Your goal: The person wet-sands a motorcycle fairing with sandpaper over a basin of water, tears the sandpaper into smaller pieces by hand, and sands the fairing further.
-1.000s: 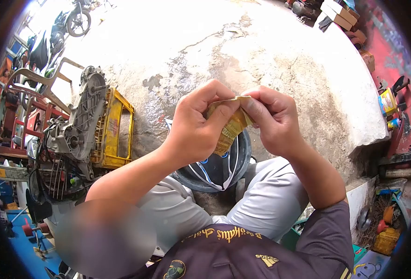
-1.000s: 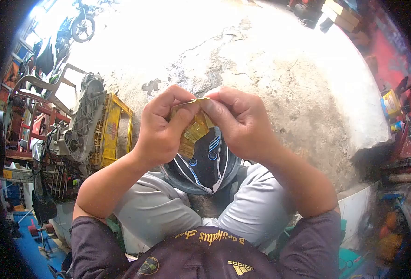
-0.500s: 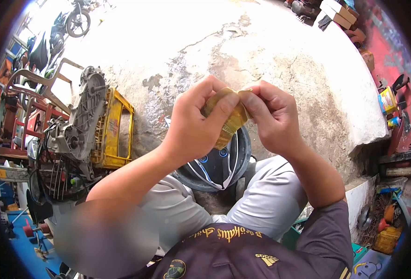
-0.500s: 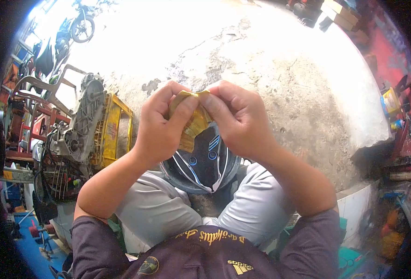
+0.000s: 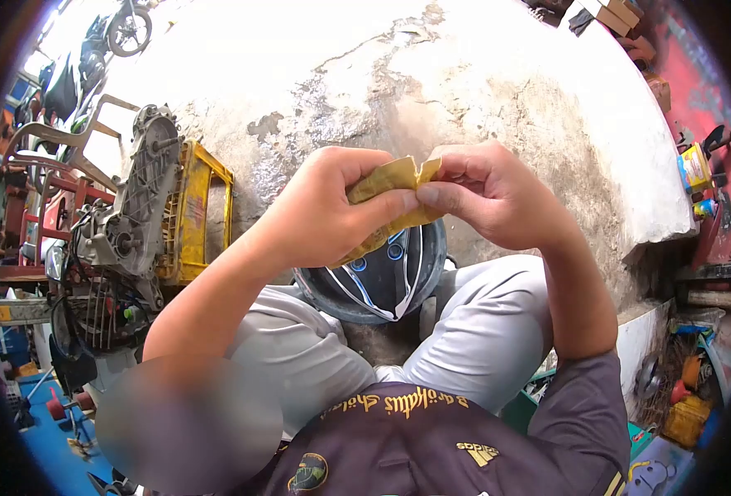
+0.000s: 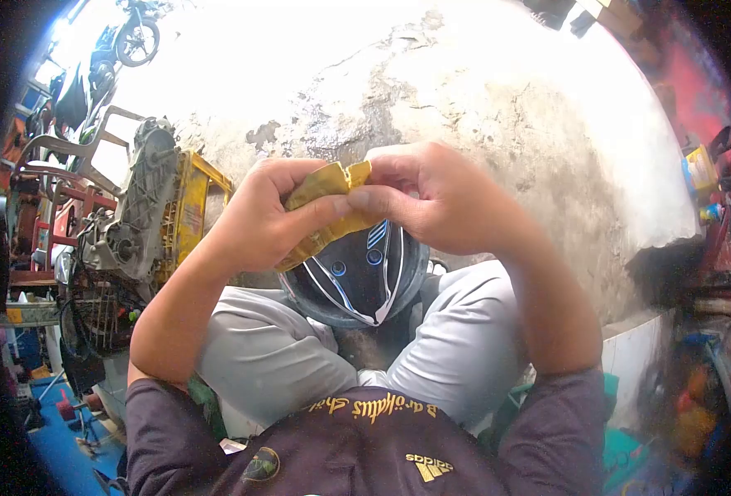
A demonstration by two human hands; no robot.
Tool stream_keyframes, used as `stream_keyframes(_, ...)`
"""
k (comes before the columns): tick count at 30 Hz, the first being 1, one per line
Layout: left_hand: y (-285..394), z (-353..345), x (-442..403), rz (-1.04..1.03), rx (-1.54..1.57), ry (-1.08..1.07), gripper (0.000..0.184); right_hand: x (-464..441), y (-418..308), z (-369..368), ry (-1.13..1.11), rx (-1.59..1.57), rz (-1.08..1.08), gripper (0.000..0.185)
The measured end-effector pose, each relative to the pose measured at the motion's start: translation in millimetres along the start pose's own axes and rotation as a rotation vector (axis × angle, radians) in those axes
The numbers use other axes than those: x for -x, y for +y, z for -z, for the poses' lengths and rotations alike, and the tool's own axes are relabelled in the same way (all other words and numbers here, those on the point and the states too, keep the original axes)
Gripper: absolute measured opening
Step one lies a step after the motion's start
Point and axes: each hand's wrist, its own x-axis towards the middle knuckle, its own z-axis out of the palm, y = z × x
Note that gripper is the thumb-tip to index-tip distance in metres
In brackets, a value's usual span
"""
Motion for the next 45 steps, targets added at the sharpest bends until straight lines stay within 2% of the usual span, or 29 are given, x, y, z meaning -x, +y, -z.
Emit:
stream_keyframes(2,0,-1,1,0.029,-0.002,-0.030,0.024,2,-2,-2,-0.041,-0.003,-0.003,0.024)
stream_keyframes(4,0,0,1,-0.004,-0.026,-0.026,0.021,2,-4,-3,-0.088,-0.192,-0.019,0.028)
stream_keyframes(11,2,2,4,0.023,-0.045,-0.091,0.019,2,-8,0,-0.177,-0.097,-0.046,0.027)
stream_keyframes(13,-3,-1,4,-0.012,0.027,-0.063,0.018,1,-5,1,-0.139,0.003,0.010,0.024)
stream_keyframes(17,7,-5,10,-0.018,0.090,-0.018,0.016,3,-8,-3,-0.085,-0.076,0.068,0.022)
stream_keyframes(19,7,-6,12,-0.141,0.050,0.014,0.014,4,-8,-6,-0.067,-0.153,0.111,0.022)
stream_keyframes(25,0,-16,13,-0.172,0.251,0.081,0.012,2,-7,-16,0.078,-0.083,0.250,0.025)
stream_keyframes(29,2,-24,12,-0.227,0.250,0.164,0.010,2,-6,-20,0.126,-0.120,0.228,0.023)
stream_keyframes(31,6,-30,12,-0.194,0.463,0.249,0.012,1,-5,-20,0.261,-0.117,0.240,0.022)
stream_keyframes(32,5,-28,11,-0.195,0.464,0.248,0.012,1,-5,-19,0.262,-0.116,0.240,0.022)
stream_keyframes(34,2,-21,12,-0.232,0.211,0.261,0.015,1,-4,-15,0.237,-0.091,0.236,0.022)
stream_keyframes(37,0,-16,13,-0.205,0.079,0.271,0.016,7,-8,-11,0.160,-0.122,0.222,0.021)
stream_keyframes(40,2,-14,14,-0.182,0.050,0.258,0.019,3,2,-12,0.070,-0.288,0.254,0.022)
stream_keyframes(45,1,-10,12,-0.155,0.053,0.203,0.023,4,4,-8,0.033,-0.284,0.164,0.024)
